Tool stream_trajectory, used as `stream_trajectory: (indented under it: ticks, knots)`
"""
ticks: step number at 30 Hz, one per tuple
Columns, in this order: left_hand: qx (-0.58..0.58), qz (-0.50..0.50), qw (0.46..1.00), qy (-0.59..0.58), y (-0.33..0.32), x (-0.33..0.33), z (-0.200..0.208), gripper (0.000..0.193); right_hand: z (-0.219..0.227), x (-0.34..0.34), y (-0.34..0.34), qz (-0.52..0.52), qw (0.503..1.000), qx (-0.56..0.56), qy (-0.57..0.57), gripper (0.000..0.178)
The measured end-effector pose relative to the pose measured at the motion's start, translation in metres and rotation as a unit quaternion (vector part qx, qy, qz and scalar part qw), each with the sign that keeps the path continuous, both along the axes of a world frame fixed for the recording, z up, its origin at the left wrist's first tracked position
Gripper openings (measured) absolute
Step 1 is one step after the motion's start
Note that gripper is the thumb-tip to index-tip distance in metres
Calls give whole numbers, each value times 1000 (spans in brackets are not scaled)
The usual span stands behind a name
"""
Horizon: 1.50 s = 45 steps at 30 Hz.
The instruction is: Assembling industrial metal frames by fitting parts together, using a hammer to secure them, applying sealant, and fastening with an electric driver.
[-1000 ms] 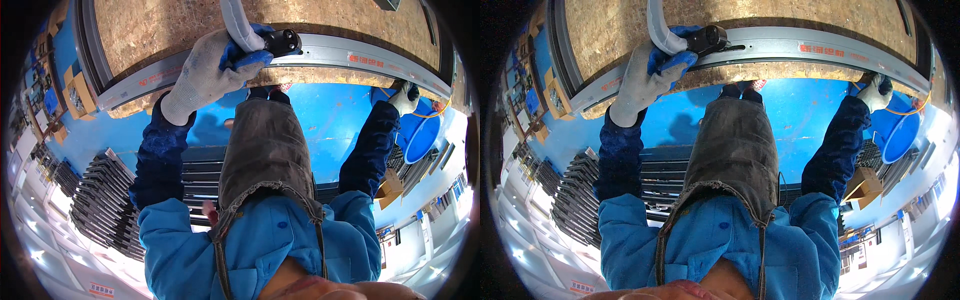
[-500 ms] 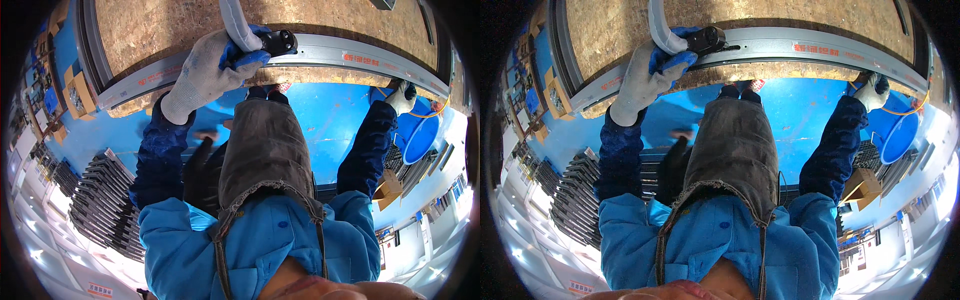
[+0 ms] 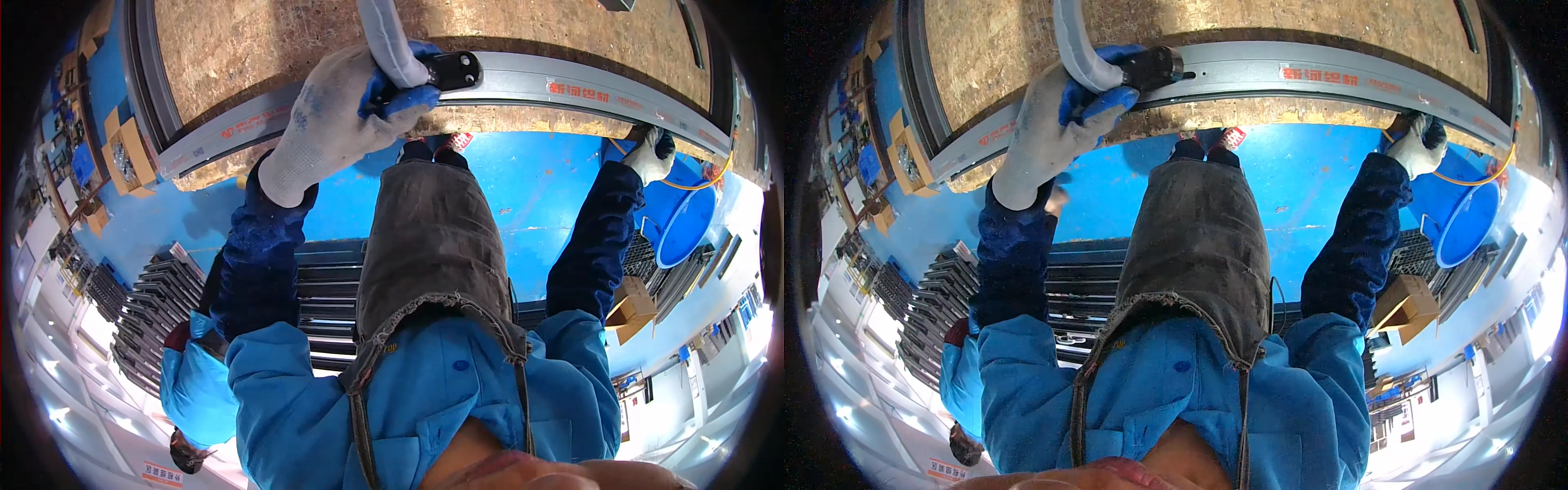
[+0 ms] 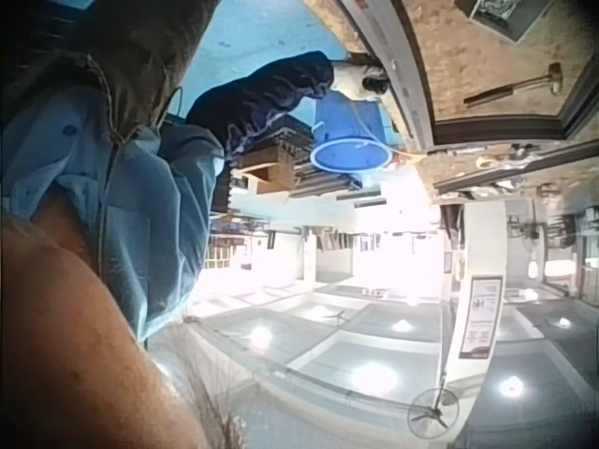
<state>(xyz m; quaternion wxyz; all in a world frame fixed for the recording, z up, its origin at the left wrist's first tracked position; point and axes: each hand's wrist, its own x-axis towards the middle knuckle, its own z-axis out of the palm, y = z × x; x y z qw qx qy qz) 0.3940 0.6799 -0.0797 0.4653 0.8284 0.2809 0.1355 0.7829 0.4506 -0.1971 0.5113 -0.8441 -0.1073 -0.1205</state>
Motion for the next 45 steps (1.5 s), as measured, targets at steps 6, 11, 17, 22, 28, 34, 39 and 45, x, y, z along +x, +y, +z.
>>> stream_trajectory:
  ticks: [6, 11, 17, 22, 28, 34, 39, 45]
  knots:
    - [-76, 23, 997, -12, -2, -1, 6, 36, 0, 0, 0, -8, 999, -35, -6, 14]
    - [-42, 17, 999, -24, -3, -1, 5, 35, 6, -1, -6, 11, 1000, -21, 17, 19]
    - [16, -2, 999, -35, 6, -2, 2, 22, 58, -44, 8, 136, 987, 81, -7, 36]
    - [-116, 8, 993, -15, 5, 9, 14, 17, 104, -118, 80, 556, 823, -41, -108, 52]
    - [-9, -58, 997, 50, 6, 7, 8, 27, 103, -146, 135, 745, 640, -88, -166, 59]
    - [122, -52, 991, -8, -3, -3, 2, 37, 86, -133, 132, 771, 607, -108, -157, 53]
    - [163, -106, 981, -22, 6, -2, 6, 42, 97, -147, 134, 751, 649, -78, -96, 51]
    - [252, -107, 961, 37, 2, 3, 6, 46, 56, -116, 124, 772, 614, -25, -162, 50]
